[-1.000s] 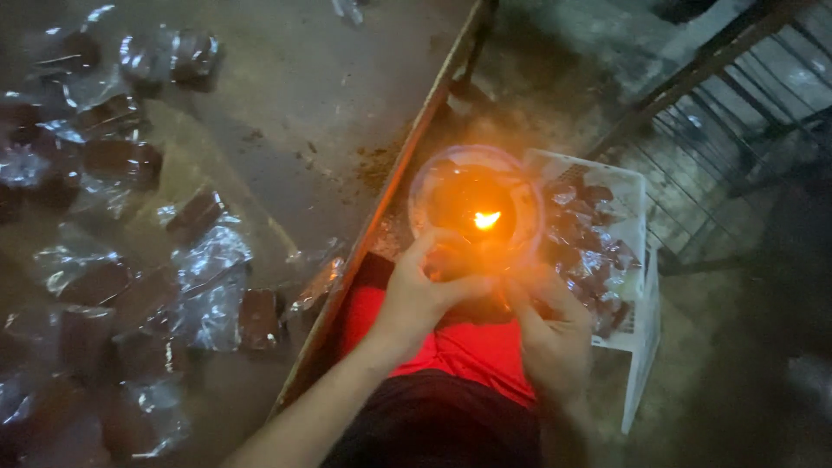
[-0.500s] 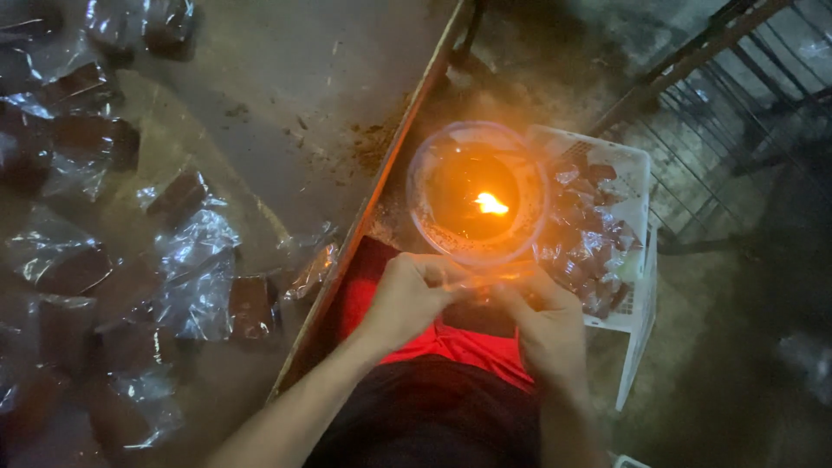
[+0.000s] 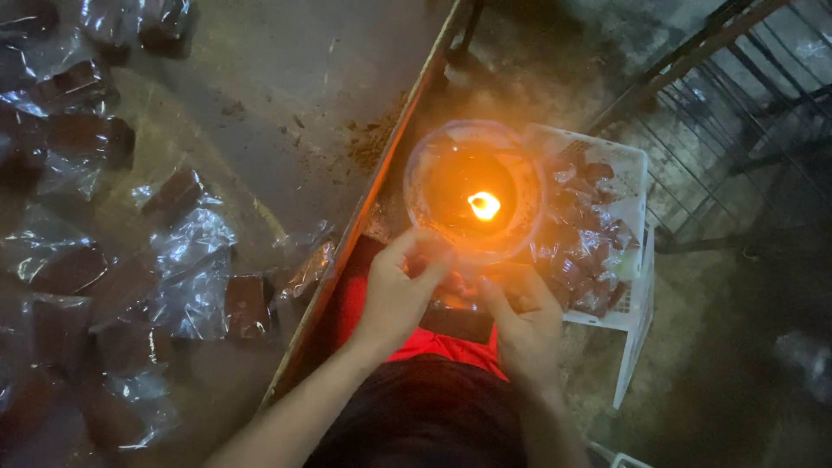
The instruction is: Sealing individual plastic bags containing food items by carefully melting the plastic edges over a candle flame.
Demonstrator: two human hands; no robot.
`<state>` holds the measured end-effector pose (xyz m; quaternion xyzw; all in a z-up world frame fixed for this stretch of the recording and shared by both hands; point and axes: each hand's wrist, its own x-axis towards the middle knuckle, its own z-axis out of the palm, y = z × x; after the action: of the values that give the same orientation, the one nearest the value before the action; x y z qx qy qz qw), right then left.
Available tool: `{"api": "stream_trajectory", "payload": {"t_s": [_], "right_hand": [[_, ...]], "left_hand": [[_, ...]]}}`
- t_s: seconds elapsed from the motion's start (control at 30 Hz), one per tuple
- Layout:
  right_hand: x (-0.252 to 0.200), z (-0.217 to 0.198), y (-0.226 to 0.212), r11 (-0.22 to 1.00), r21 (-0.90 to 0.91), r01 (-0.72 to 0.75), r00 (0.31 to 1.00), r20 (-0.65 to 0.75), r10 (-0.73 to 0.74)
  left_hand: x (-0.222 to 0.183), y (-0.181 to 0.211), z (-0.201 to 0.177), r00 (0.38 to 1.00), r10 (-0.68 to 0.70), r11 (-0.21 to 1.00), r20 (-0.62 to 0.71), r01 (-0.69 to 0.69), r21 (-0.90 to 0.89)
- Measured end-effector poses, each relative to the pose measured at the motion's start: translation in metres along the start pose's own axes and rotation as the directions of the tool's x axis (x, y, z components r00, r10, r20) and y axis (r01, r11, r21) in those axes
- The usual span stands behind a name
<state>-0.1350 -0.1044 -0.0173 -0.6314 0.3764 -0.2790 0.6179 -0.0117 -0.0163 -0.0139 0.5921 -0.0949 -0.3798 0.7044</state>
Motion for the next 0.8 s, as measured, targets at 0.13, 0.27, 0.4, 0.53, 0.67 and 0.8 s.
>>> {"api": "stream_trajectory", "payload": {"t_s": [0.13,0.27,0.4,0.53,0.67,0.8], "right_hand": [[-0.007,0.015,-0.027,0.997,0.037,-0.071,0.996,-0.043,0.073],[-0.010,0.019,-0.028,0.998,0.016,-0.056,0.997,-0.060,0.057],[-0.014,0.009,-0.009,0.771,-0.521,0.365,0.894,-0.036,-0.447],[-0.011,0.024,-0.007,0.649,-0.494,0.579,0.815,0.318,-0.484],[-0.014,0.026,-0.015,0.710,-0.484,0.511,0.859,0.254,-0.445],[-0.014,0.024,-0.011,0.973,-0.200,0.112,0.991,-0.051,-0.124]], "left_hand": [[-0.008,0.009,0.006,0.985,-0.001,1.000,-0.172,0.002,0.009],[-0.003,0.001,0.000,0.986,0.056,0.992,-0.155,-0.039,0.116],[-0.002,0.004,0.006,0.954,-0.208,0.904,-0.218,0.103,-0.415],[-0.009,0.006,0.006,0.951,-0.256,0.915,-0.174,0.180,-0.360],[-0.013,0.002,0.002,0.991,-0.096,0.979,-0.094,0.076,-0.191],[-0.006,0.013,-0.003,0.984,-0.046,0.994,-0.170,0.061,0.089]]}}
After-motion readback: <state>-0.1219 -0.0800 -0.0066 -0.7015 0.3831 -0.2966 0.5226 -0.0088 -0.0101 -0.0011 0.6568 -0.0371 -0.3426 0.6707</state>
